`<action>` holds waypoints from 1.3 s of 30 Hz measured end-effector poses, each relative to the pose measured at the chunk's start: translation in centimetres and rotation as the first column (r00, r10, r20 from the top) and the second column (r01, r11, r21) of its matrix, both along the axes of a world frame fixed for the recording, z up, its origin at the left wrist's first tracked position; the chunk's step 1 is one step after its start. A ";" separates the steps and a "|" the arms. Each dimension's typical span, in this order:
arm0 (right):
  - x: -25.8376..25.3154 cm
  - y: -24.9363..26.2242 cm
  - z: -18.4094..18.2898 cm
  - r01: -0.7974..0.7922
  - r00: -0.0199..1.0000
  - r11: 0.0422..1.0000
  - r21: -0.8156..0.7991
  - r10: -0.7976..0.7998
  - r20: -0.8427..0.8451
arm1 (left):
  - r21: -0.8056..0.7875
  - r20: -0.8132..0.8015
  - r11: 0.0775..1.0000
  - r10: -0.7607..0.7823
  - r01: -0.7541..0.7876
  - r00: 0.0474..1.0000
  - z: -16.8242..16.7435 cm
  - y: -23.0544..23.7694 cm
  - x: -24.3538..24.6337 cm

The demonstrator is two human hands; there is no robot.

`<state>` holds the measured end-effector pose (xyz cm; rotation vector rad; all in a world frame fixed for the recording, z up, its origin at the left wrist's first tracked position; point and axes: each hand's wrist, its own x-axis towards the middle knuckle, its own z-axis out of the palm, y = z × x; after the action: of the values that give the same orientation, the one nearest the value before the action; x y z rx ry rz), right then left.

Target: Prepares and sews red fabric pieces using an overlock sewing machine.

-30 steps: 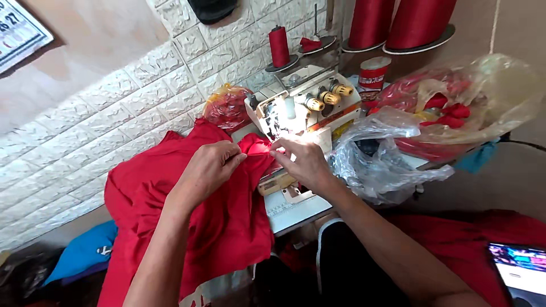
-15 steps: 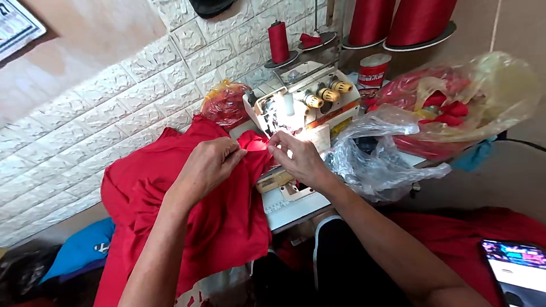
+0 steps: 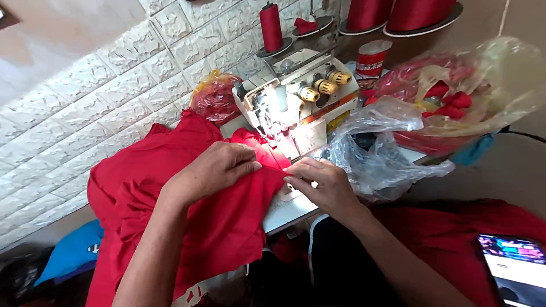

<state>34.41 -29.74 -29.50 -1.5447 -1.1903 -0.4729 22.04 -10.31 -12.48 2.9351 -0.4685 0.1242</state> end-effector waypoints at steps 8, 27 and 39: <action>2.5 2.0 1.3 -0.014 0.997 1.000 -0.007 0.014 0.078 | 0.013 0.194 0.999 0.045 -0.049 0.980 -1.7 -3.2 -0.9; 1.8 2.6 0.9 0.197 0.944 0.979 0.047 -0.202 0.261 | 0.145 0.463 0.966 0.124 -0.213 0.878 -6.7 -2.6 0.3; -0.1 2.3 -2.0 0.205 0.965 0.971 0.126 -0.222 0.139 | 0.072 0.254 0.970 0.209 -0.234 0.944 -3.1 10.8 -0.8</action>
<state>34.35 -27.48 -31.46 -1.5694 -1.0966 -0.7999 21.20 0.46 -15.57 3.0781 -0.1759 0.5113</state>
